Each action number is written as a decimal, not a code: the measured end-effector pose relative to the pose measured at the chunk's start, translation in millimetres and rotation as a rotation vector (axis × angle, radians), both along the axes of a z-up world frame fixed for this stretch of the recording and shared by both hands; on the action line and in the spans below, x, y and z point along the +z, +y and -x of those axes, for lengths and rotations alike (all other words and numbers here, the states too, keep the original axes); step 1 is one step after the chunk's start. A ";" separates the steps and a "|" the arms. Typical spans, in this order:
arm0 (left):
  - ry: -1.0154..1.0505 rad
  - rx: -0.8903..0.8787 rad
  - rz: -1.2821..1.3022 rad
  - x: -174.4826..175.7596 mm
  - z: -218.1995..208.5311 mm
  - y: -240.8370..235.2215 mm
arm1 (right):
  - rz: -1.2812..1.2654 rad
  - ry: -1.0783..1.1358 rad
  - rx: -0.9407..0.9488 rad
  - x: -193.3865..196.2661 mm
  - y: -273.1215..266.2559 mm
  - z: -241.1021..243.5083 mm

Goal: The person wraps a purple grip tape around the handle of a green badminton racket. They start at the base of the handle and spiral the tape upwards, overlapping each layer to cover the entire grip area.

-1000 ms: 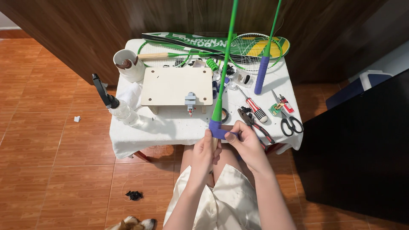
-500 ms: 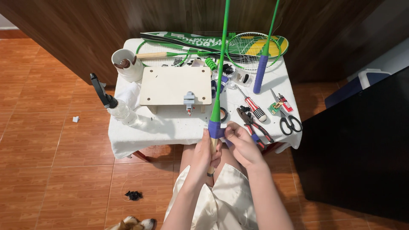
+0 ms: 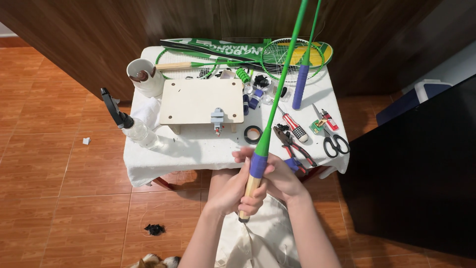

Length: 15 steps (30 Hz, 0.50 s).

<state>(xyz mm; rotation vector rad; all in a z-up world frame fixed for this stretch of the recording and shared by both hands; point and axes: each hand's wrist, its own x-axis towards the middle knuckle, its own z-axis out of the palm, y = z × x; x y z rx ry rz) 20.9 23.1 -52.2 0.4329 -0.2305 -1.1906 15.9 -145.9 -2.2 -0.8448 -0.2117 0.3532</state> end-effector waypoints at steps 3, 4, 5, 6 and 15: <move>-0.198 0.127 -0.158 50.5 -1.6 -0.7 | 0.059 -0.027 -0.034 -10.2 -4.7 4.3; -0.199 0.129 -0.159 47.8 -1.1 -4.4 | 0.058 -0.028 -0.032 -4.1 -3.7 4.7; -0.313 0.324 -0.322 45.1 -0.6 -8.2 | 0.036 -0.034 -0.069 2.0 -2.7 5.1; -0.428 0.519 -0.483 42.4 -0.7 -12.4 | 0.015 -0.042 -0.108 8.3 -2.2 5.3; -0.438 0.818 -0.646 12.1 3.1 -25.8 | 0.426 -0.024 -0.390 8.0 12.8 -2.5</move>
